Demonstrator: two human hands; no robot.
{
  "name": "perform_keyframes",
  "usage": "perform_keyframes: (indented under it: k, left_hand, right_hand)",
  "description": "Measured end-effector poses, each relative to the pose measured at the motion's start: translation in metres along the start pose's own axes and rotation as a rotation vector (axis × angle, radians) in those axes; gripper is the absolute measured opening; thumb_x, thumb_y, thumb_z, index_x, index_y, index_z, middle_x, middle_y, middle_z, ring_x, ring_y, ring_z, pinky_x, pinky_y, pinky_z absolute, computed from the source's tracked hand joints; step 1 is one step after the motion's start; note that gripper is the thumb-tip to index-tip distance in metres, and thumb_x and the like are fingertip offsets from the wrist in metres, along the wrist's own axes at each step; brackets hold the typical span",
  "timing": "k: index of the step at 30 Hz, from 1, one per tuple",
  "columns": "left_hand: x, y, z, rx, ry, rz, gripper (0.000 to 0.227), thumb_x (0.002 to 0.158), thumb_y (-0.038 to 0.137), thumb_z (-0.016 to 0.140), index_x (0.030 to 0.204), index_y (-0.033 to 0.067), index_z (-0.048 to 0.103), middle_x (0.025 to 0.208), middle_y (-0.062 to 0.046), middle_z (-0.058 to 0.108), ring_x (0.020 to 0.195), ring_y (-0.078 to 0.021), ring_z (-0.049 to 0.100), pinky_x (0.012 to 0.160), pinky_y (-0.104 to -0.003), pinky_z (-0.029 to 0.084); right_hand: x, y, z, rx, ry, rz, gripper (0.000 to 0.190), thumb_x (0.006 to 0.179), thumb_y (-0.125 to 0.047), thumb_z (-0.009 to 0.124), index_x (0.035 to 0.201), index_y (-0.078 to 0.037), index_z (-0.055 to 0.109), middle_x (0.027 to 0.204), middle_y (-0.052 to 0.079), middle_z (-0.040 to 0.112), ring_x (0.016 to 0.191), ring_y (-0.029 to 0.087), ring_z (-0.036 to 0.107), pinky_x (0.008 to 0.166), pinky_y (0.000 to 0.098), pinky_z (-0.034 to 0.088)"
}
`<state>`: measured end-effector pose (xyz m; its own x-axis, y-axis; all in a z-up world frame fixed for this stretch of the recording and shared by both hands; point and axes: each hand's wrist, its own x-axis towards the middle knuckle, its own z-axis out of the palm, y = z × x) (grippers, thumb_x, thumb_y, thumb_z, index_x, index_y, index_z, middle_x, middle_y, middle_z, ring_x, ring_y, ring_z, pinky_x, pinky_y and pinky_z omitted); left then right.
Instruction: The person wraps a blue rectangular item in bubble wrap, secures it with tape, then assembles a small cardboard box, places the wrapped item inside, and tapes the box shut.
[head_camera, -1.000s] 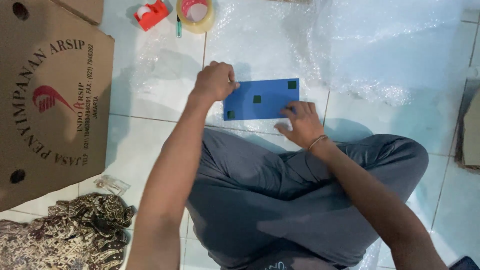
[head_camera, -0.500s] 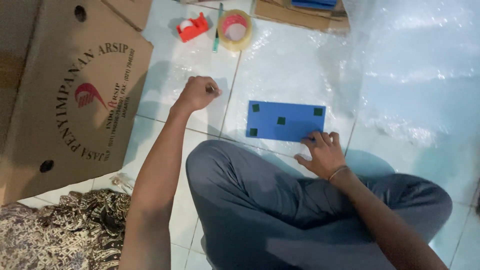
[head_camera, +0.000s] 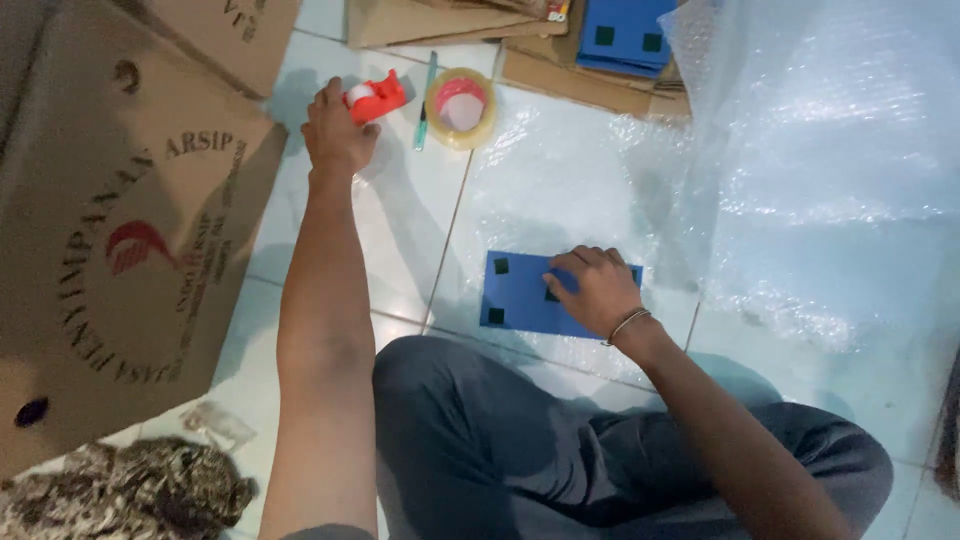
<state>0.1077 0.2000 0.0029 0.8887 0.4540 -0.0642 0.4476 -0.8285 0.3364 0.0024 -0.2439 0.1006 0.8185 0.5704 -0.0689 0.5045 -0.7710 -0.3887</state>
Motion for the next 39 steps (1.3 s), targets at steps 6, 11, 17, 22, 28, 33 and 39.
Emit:
perform_keyframes:
  k: [6, 11, 17, 22, 28, 33, 39]
  left_hand:
    - [0.002, 0.012, 0.0, 0.089, 0.06, 0.042, 0.05, 0.078, 0.001, 0.073, 0.127, 0.0093, 0.061, 0.123, -0.009, 0.062, 0.11, -0.0298, 0.057, 0.093, -0.044, 0.04]
    - [-0.027, 0.031, -0.049, -0.043, 0.132, 0.231, 0.045, 0.077, -0.003, 0.075, 0.12, 0.0051, 0.064, 0.113, -0.013, 0.062, 0.098, -0.0327, 0.06, 0.086, -0.043, 0.048]
    - [-0.111, 0.112, -0.144, -0.388, 0.101, 0.597, 0.043, 0.078, -0.01, 0.075, 0.119, -0.0052, 0.065, 0.11, -0.018, 0.064, 0.089, -0.029, 0.064, 0.079, -0.038, 0.055]
    - [-0.181, 0.176, -0.182, -0.395, -0.054, 0.726, 0.045, 0.082, -0.004, 0.075, 0.125, 0.0005, 0.064, 0.111, -0.021, 0.065, 0.101, -0.0449, 0.07, 0.085, -0.052, 0.058]
    - [-0.262, 0.223, -0.193, -0.393, -0.179, 0.827, 0.048, 0.083, 0.001, 0.076, 0.129, 0.0011, 0.063, 0.111, -0.02, 0.068, 0.103, -0.0427, 0.069, 0.089, -0.05, 0.056]
    - [-0.314, 0.239, -0.175, -0.301, -0.2, 0.915, 0.044, 0.087, 0.006, 0.074, 0.13, 0.0031, 0.063, 0.114, -0.018, 0.068, 0.108, -0.0401, 0.069, 0.094, -0.048, 0.056]
    - [-0.351, 0.247, -0.135, -0.213, -0.283, 0.939, 0.04, 0.092, 0.005, 0.071, 0.13, 0.0018, 0.062, 0.119, -0.02, 0.067, 0.118, -0.0408, 0.064, 0.099, -0.048, 0.054]
  right_hand:
    - [0.014, 0.005, -0.011, 0.094, 0.027, 0.052, 0.02, 0.091, -0.03, 0.071, 0.101, -0.014, 0.079, 0.099, 0.001, 0.074, 0.09, 0.026, 0.07, 0.094, 0.0387, 0.051]
    - [0.025, -0.002, -0.035, 0.232, 0.136, 0.069, 0.017, 0.091, -0.023, 0.073, 0.096, -0.008, 0.079, 0.091, 0.004, 0.075, 0.073, 0.022, 0.068, 0.073, 0.0351, 0.054]
    - [0.046, -0.031, -0.093, 0.455, 0.381, -0.092, 0.012, 0.095, -0.007, 0.071, 0.101, 0.002, 0.077, 0.088, 0.01, 0.072, 0.062, 0.019, 0.058, 0.06, 0.0298, 0.049]
    - [0.035, -0.043, -0.13, 0.516, 0.461, -0.145, 0.022, 0.106, -0.019, 0.069, 0.125, -0.008, 0.073, 0.097, 0.012, 0.065, 0.082, 0.024, 0.065, 0.07, 0.0356, 0.055]
    - [-0.04, -0.044, -0.163, 0.372, 0.398, -0.171, 0.026, 0.105, -0.028, 0.07, 0.118, -0.007, 0.076, 0.106, 0.017, 0.06, 0.085, 0.038, 0.066, 0.073, 0.0489, 0.057]
    - [-0.104, -0.031, -0.161, 0.148, 0.199, 0.001, 0.02, 0.1, -0.028, 0.069, 0.11, -0.013, 0.078, 0.108, 0.013, 0.064, 0.089, 0.039, 0.071, 0.071, 0.0504, 0.059]
    - [-0.139, -0.015, -0.145, 0.28, -0.099, 0.209, 0.025, 0.101, -0.029, 0.065, 0.109, -0.008, 0.075, 0.112, 0.015, 0.064, 0.093, 0.044, 0.072, 0.074, 0.0533, 0.059]
